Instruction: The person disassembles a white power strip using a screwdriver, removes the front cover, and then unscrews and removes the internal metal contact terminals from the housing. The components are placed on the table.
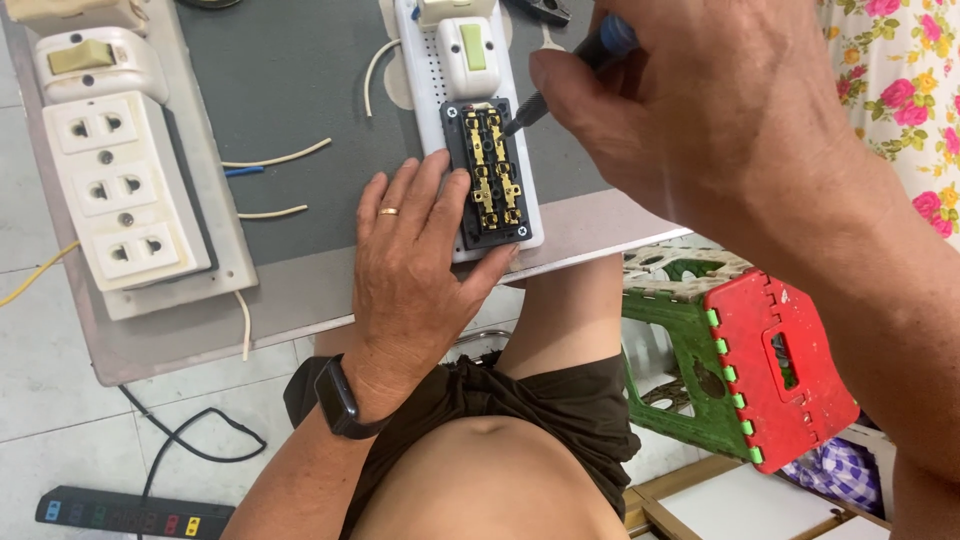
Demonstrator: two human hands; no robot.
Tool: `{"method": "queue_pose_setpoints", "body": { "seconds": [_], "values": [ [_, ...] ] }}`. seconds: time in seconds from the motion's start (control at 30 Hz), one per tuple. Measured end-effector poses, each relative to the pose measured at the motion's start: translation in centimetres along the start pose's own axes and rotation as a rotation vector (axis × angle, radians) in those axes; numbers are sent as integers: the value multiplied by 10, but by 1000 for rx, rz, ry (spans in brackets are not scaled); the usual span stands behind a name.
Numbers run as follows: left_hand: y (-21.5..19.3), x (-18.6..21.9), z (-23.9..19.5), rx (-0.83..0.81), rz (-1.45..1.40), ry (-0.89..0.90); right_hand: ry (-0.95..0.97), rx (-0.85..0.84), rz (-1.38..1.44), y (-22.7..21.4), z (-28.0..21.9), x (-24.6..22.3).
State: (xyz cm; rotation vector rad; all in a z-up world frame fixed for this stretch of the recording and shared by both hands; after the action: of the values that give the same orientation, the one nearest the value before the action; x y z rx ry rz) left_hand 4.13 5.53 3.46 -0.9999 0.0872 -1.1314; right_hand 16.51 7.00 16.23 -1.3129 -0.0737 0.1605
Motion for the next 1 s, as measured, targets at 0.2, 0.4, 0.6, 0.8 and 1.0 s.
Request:
{"method": "queue_pose_setpoints", "body": {
  "seconds": [0.2, 0.4, 0.6, 0.8, 1.0],
  "values": [
    [-9, -8, 4, 0, -253, -109, 28, 47, -92, 2, -5, 12],
    [-25, -14, 38, -37, -177, -147, 109, 75, -93, -6, -12, 18],
    [-2, -19, 62, -125, -175, 5, 5, 131, 8, -16, -16, 12],
    [-5, -13, 69, -56, -243, 84, -32, 166, 86, -17, -15, 17],
    [9, -16, 76, -128, -103, 64, -90, 223, 226, -25, -17, 22]
  ]
}}
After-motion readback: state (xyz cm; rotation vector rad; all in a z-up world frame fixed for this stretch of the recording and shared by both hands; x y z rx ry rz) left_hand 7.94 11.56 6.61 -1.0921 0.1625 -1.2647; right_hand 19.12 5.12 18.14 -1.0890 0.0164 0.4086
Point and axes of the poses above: each hand's wrist, its own z-axis towards the middle knuckle, its own y-axis out of the palm, x = y × z, the point moved 9 cm from there along z, towards the middle knuckle, and after that the axes turned 7 degrees about y, right-handed, at the moved point
